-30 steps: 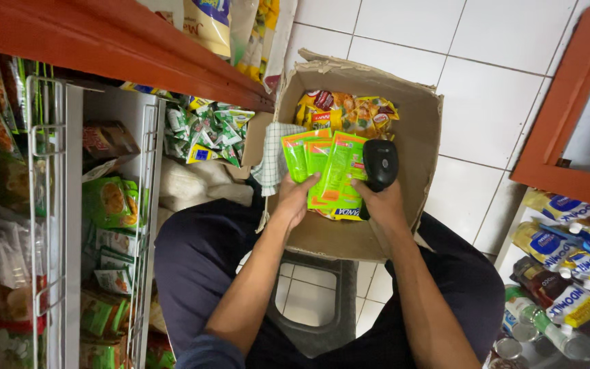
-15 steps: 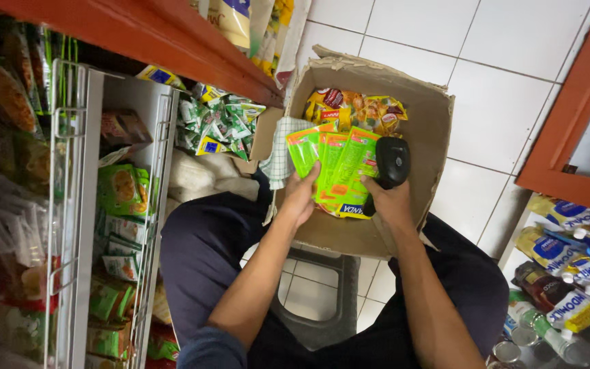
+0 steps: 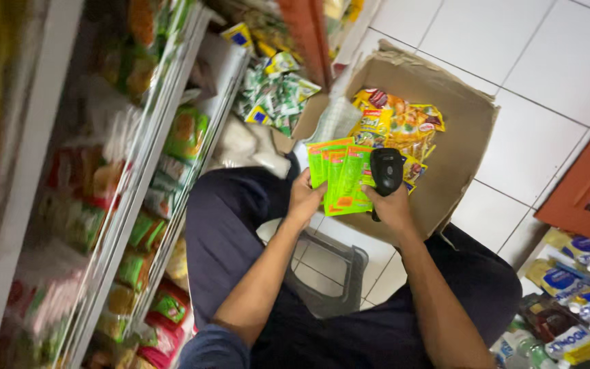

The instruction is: The person uses a handheld scanner to scan barcodes on various condiment and seasoning packets, takes a packet from a cardboard box, scans it, and places it onto a metal rack or back into the box.

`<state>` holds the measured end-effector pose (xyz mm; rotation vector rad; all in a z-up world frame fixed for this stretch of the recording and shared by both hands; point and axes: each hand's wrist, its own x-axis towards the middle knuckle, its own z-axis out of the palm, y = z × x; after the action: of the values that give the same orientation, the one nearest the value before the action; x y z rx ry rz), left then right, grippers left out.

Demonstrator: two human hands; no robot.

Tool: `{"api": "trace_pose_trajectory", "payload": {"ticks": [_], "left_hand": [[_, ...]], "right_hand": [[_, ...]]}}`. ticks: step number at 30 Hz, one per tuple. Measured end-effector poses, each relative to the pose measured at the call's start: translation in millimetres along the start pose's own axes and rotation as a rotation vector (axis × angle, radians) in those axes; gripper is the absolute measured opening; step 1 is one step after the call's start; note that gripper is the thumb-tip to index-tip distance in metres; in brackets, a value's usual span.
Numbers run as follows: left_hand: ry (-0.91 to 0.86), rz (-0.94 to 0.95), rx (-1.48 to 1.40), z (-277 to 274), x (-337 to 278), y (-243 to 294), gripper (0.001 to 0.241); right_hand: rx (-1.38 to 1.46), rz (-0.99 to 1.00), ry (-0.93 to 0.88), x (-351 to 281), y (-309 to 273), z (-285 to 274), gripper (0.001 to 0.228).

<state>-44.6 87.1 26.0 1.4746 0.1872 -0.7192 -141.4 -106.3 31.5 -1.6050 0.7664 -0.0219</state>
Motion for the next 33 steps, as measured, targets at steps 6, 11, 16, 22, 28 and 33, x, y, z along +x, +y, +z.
{"api": "trace_pose_trajectory", "payload": {"ticks": [6,11,16,22,28,33], "left_hand": [[0.164,0.044,0.098,-43,-21,-33,0.020],[0.195,0.137,0.201,-64,-17,-43,0.020],[0.269,0.100,0.523,-72,-19,-37,0.025],[0.222,0.019,0.641,-79,-22,-28,0.034],[0.181,0.016,0.618,-81,-12,-45,0.047],[0.458,0.323,0.771,-69,-20,-20,0.050]], "right_hand": [[-0.057,-0.079,-0.092,-20,3,18,0.041],[-0.025,-0.037,-0.071,-32,4,15,0.039],[0.022,0.061,-0.055,-47,-10,11,0.042],[0.285,0.288,0.012,-67,-18,22,0.043],[0.385,0.190,0.063,-83,-22,26,0.043],[0.468,0.200,0.101,-95,-40,27,0.042]]}}
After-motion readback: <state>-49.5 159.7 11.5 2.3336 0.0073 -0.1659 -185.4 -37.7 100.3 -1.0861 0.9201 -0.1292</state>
